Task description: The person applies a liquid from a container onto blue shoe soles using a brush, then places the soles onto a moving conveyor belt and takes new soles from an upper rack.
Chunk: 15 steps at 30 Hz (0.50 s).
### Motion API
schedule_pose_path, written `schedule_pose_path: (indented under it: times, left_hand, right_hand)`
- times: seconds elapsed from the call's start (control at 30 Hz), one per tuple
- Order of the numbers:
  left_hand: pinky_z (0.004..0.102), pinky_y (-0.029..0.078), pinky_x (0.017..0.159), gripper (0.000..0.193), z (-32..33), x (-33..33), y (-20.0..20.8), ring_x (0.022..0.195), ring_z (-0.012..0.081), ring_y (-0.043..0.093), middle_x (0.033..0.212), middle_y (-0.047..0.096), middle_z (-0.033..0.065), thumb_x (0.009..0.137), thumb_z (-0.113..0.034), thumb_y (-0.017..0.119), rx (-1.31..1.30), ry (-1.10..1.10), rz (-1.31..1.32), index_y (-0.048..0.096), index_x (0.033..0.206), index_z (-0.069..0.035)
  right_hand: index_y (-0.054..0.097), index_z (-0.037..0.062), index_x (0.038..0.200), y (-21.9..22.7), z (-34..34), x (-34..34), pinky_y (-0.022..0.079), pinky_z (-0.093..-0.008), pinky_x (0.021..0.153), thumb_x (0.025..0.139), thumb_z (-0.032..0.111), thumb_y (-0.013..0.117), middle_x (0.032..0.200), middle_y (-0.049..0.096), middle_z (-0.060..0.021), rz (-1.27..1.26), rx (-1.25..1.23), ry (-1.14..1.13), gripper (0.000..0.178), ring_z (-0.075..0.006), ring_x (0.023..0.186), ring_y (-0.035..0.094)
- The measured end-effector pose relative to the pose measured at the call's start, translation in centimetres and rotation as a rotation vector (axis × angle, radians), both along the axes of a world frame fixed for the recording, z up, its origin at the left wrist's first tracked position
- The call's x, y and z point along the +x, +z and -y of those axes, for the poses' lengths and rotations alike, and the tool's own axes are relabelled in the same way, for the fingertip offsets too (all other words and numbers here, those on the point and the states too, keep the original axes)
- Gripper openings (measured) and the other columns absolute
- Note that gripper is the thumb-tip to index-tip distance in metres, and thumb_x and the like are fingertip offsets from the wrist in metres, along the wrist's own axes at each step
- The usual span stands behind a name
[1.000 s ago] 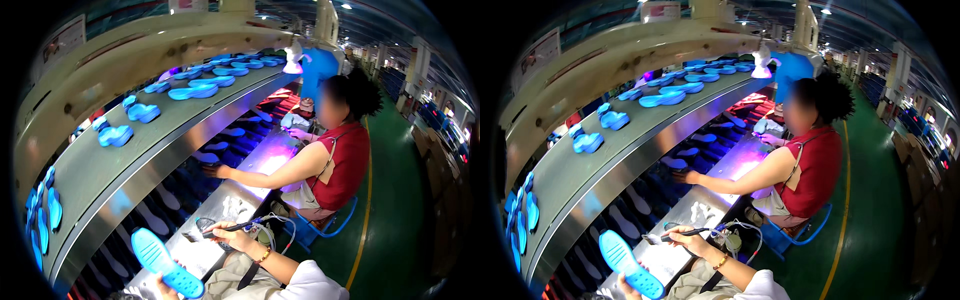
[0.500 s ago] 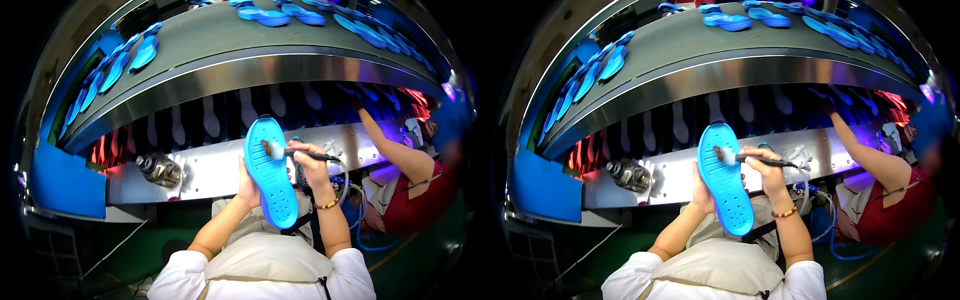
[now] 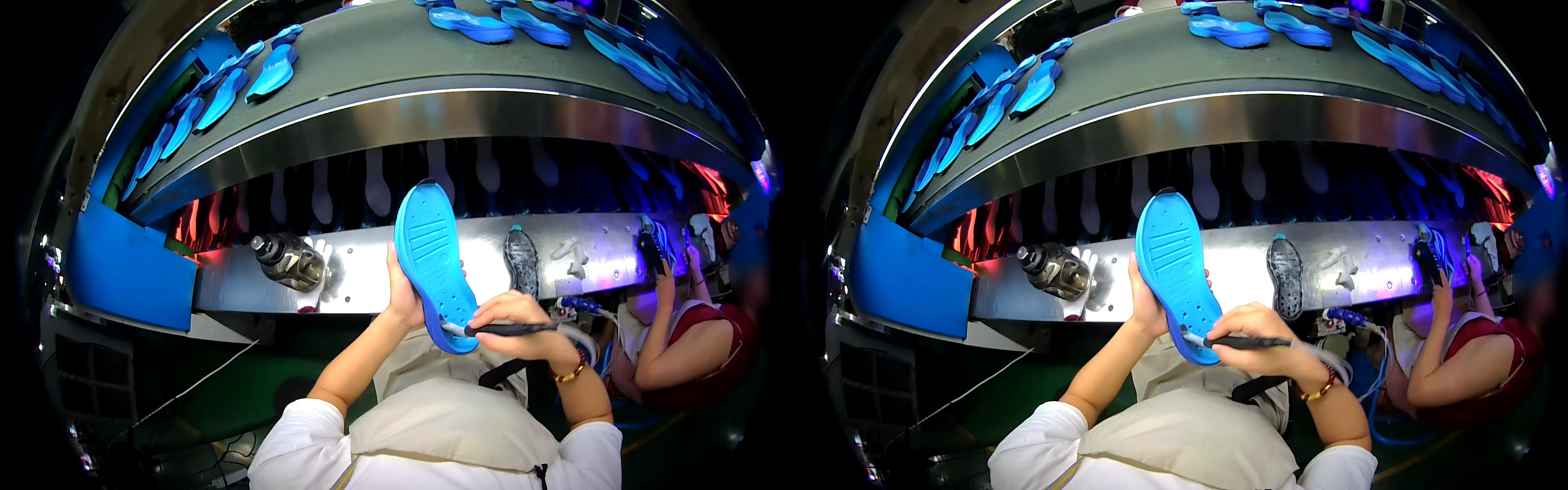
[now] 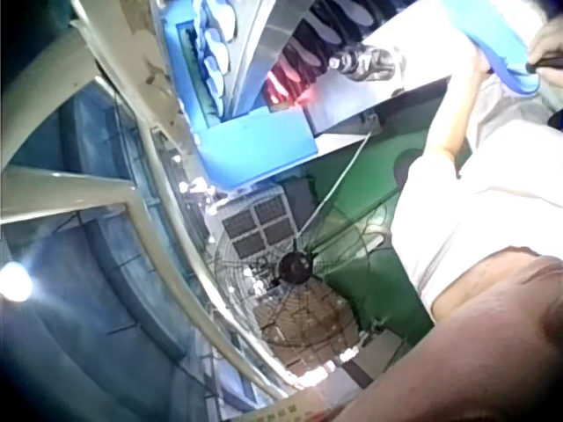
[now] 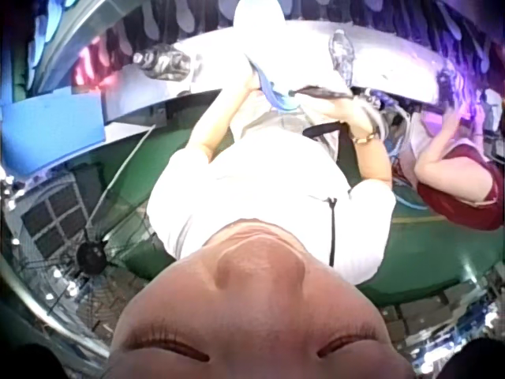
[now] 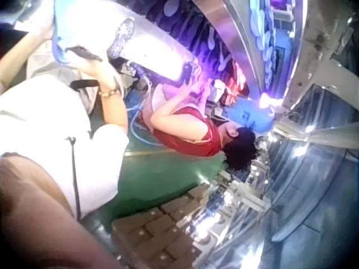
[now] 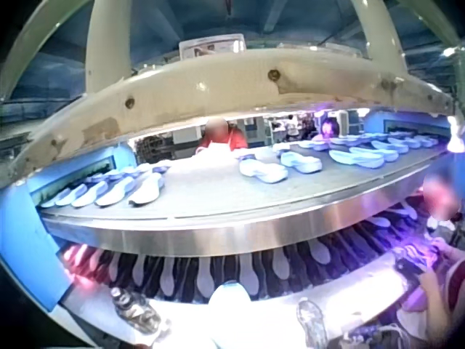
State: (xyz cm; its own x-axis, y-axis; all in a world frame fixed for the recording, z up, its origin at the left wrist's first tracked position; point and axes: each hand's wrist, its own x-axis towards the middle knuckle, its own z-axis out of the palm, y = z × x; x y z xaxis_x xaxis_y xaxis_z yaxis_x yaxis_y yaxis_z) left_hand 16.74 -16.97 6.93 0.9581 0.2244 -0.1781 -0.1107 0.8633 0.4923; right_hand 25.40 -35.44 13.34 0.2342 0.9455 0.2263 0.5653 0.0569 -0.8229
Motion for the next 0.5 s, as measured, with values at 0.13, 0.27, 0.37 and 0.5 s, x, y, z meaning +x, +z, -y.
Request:
schedule_pose_path:
  times: [0.13,0.27,0.37,0.5]
  left_hand:
    - [0.0437,0.047,0.086,0.092,2.3,-0.5,2.0,0.096,0.0311,0.058,0.109,0.055,0.019,0.079,-0.075,0.009,-0.144,-0.079,-0.032,0.04,0.127,-0.003]
    - [0.0428,0.043,0.092,0.088,3.7,0.1,3.0,0.106,0.0279,0.053,0.124,0.049,0.0148,0.08,-0.075,0.014,-0.185,-0.08,0.011,0.038,0.13,-0.007]
    - [0.0429,0.043,0.093,0.086,2.9,-0.5,3.3,0.107,0.029,0.052,0.12,0.051,0.0153,0.08,-0.074,0.015,-0.072,-0.027,0.026,0.038,0.131,-0.008]
    - [0.0413,0.049,0.084,0.092,3.4,0.1,5.0,0.096,0.0289,0.058,0.112,0.055,0.0179,0.078,-0.077,0.012,-0.035,0.073,-0.094,0.04,0.127,-0.005]
  right_hand:
    - [0.064,-0.0014,0.093,2.7,-1.5,1.7,0.047,-0.0249,0.07,0.074,-0.001,0.063,0.091,0.065,-0.011,-0.404,0.181,-0.186,0.019,-0.0144,0.077,0.06]
    - [0.065,-0.0019,0.091,2.3,-2.8,2.1,0.048,-0.0285,0.076,0.074,0.0,0.063,0.09,0.065,-0.015,-0.111,0.284,-0.161,0.017,-0.0189,0.083,0.062]
    - [0.066,-0.0021,0.088,3.4,-1.8,1.6,0.048,-0.0303,0.08,0.071,0.0,0.064,0.089,0.065,-0.0163,-0.272,0.252,0.085,0.017,-0.0222,0.086,0.063]
    - [0.067,-0.0003,0.087,3.0,-1.7,2.4,0.049,-0.0308,0.075,0.074,0.003,0.065,0.086,0.066,-0.0138,-0.252,0.263,-0.168,0.014,-0.021,0.083,0.063]
